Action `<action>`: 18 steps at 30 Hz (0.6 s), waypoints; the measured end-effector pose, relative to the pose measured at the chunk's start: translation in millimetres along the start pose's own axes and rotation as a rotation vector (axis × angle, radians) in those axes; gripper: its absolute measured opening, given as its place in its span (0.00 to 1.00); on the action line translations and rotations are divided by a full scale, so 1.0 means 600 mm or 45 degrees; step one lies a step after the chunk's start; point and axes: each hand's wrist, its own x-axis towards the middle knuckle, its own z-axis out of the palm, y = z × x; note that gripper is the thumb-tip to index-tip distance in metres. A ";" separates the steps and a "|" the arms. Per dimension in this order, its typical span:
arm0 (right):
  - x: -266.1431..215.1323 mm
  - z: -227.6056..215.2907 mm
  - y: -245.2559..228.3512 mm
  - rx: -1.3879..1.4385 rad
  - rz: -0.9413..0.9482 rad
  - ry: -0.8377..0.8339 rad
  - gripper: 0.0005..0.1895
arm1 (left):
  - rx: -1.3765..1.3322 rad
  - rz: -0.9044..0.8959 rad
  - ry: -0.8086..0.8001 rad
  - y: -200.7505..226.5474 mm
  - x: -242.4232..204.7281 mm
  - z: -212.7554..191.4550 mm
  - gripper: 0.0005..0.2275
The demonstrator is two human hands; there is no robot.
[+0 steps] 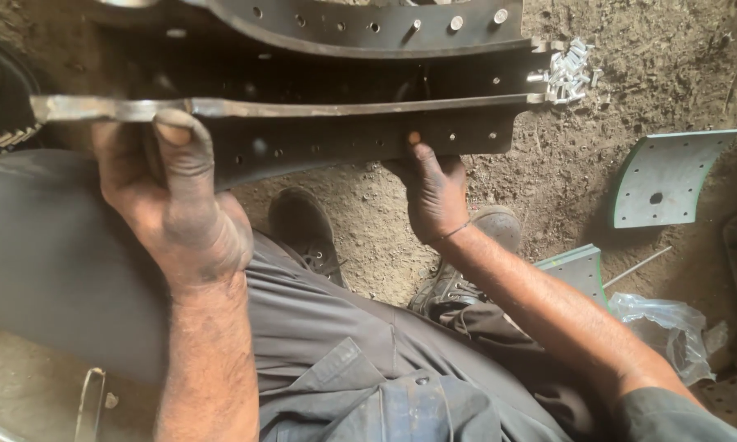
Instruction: The person sits on the floor and assembles curved metal plates with bolts and washers. They use a hammer to tap the components into place, open a plastic bag of fasteners with a screwdriver, and fit new plates onto a cylindrical metal drum.
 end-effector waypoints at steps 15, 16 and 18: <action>0.011 -0.047 0.069 -0.446 -0.533 0.325 0.29 | 0.018 -0.219 0.032 0.021 -0.004 -0.001 0.27; 0.004 -0.045 0.075 -0.391 -0.532 0.292 0.30 | 0.024 -0.295 -0.016 0.025 -0.002 -0.011 0.35; 0.013 -0.043 0.064 -0.197 -0.396 0.245 0.31 | 0.206 -0.106 -0.198 0.024 0.022 -0.023 0.38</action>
